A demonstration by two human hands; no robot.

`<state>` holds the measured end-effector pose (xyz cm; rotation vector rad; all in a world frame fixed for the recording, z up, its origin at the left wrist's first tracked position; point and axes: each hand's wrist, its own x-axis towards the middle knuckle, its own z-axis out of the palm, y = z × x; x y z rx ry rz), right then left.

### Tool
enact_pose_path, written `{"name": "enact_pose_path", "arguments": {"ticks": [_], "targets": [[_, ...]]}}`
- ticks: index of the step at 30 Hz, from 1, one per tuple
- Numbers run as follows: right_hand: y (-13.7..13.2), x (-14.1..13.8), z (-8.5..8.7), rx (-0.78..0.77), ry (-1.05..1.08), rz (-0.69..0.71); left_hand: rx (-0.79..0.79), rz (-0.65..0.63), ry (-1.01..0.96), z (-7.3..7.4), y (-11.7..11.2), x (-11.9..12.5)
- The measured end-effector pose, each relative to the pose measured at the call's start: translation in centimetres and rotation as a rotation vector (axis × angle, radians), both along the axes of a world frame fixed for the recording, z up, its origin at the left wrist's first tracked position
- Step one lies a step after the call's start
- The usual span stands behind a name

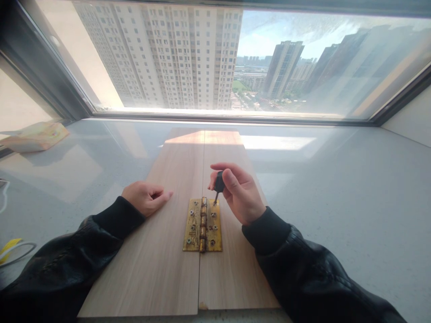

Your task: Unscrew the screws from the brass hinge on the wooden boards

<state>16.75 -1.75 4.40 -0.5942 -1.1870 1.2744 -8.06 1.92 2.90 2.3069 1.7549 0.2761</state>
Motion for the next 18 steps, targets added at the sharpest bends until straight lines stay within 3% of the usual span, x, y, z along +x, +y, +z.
{"name": "enact_pose_path", "arguments": {"ticks": [7,18], "targets": [[-0.58,-0.89,0.56,-0.073,0.032,0.089,0.005,-0.007,-0.008,0.16,-0.11,-0.07],[-0.79,-0.37,0.54,-0.008,-0.075,0.038,-0.011,-0.001,-0.004,0.37,-0.11,0.07]]}}
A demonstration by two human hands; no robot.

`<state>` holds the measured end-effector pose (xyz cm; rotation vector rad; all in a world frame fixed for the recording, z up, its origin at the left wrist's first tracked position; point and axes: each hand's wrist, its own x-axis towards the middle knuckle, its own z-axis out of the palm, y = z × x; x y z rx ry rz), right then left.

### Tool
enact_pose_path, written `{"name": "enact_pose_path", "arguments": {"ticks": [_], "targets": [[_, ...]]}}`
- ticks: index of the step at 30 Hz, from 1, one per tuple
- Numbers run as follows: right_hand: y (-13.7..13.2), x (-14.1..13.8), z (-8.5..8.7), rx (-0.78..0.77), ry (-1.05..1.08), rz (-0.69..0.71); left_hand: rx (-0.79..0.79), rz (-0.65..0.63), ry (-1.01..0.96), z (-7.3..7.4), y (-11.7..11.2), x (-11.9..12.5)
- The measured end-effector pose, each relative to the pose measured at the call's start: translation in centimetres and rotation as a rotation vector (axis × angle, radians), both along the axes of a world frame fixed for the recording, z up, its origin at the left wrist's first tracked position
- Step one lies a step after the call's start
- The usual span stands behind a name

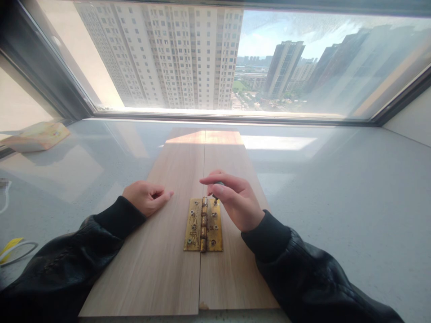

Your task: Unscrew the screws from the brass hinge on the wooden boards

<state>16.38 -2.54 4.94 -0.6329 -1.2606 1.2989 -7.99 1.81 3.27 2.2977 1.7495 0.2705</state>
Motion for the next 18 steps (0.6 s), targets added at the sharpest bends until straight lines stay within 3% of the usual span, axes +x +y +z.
{"name": "enact_pose_path", "arguments": {"ticks": [3,11,18], "targets": [[-0.01,-0.02,-0.08,0.007,0.013,-0.031,0.008,0.002,-0.010,0.01,-0.03,0.01],[-0.27,-0.84,0.25,-0.062,0.060,0.051,0.008,-0.004,-0.018,0.20,-0.09,0.05],[-0.05,-0.28,0.03,-0.050,0.036,-0.003,0.014,0.000,-0.018,-0.06,-0.06,0.07]]}}
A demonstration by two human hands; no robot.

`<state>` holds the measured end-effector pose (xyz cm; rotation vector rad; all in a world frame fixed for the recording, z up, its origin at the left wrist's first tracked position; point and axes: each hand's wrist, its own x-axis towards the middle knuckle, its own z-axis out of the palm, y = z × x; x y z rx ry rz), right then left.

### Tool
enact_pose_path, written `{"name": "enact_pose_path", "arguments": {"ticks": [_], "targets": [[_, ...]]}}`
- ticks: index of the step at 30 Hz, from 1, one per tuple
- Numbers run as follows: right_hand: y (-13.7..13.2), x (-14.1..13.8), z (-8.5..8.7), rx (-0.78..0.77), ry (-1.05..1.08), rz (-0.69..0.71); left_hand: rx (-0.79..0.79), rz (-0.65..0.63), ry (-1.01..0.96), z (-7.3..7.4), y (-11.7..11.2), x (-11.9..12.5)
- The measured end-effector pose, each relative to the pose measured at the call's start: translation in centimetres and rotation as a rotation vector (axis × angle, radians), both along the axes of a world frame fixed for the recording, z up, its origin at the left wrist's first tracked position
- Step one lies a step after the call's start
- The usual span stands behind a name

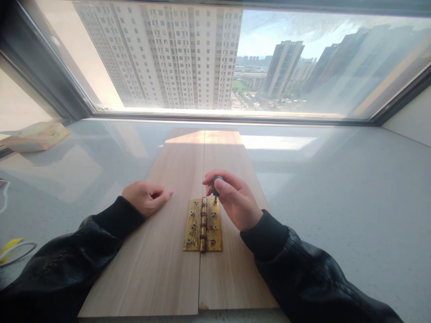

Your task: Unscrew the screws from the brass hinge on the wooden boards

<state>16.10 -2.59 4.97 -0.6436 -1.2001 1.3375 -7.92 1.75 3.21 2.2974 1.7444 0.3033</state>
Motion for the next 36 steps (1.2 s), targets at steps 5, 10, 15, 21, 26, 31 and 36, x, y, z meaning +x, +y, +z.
{"name": "enact_pose_path", "arguments": {"ticks": [5,10,15,21,26,31,36], "targets": [[0.25,0.31,-0.34,0.021,-0.006,-0.066,0.005,0.003,-0.011,0.11,-0.07,-0.05],[0.34,0.14,-0.17,0.021,0.033,-0.095,0.005,-0.004,-0.001,0.03,-0.04,-0.10],[0.21,-0.32,0.22,-0.005,0.055,-0.068,-0.002,0.003,0.008,-0.07,0.08,-0.11],[0.12,-0.33,0.06,0.021,0.050,-0.103,0.004,0.004,0.000,-0.01,0.13,-0.08],[0.10,0.20,-0.44,0.029,0.017,-0.133,-0.002,0.010,0.003,0.07,-0.05,-0.06],[0.19,0.26,-0.31,0.043,0.037,-0.169,0.002,0.004,-0.003,0.03,-0.08,-0.03],[0.38,-0.11,-0.21,0.047,0.059,-0.167,0.005,0.004,-0.002,-0.05,0.10,-0.04]]}}
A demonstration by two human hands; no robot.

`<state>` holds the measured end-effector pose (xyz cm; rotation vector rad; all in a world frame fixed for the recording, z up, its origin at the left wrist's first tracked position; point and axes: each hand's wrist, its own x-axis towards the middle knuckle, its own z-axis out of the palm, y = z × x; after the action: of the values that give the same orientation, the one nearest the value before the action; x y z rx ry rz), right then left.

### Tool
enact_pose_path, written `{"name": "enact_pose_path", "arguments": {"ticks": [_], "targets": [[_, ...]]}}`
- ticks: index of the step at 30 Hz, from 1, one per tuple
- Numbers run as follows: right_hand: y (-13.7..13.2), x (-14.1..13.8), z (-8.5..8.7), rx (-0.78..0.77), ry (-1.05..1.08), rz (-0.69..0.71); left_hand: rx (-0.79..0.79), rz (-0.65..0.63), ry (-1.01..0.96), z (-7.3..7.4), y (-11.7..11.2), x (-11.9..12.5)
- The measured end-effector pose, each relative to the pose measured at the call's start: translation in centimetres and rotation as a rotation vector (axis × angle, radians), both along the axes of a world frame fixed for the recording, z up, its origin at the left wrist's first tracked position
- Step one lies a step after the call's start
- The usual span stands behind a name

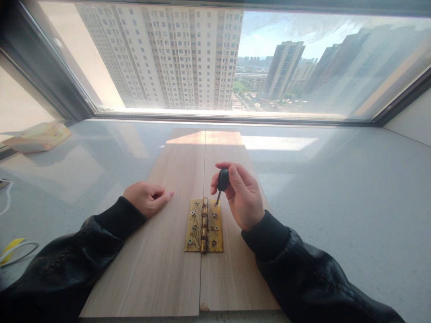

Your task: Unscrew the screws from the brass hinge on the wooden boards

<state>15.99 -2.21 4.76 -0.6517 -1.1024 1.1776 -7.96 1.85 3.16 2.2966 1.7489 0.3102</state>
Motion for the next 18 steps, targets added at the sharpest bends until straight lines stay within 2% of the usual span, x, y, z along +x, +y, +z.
{"name": "enact_pose_path", "arguments": {"ticks": [13,18], "targets": [[0.04,0.36,-0.34,0.047,-0.038,-0.031,-0.001,-0.003,0.006,-0.22,0.07,-0.08],[-0.10,0.19,-0.02,0.034,-0.030,0.033,0.000,0.001,0.008,-0.31,0.12,-0.21]]}}
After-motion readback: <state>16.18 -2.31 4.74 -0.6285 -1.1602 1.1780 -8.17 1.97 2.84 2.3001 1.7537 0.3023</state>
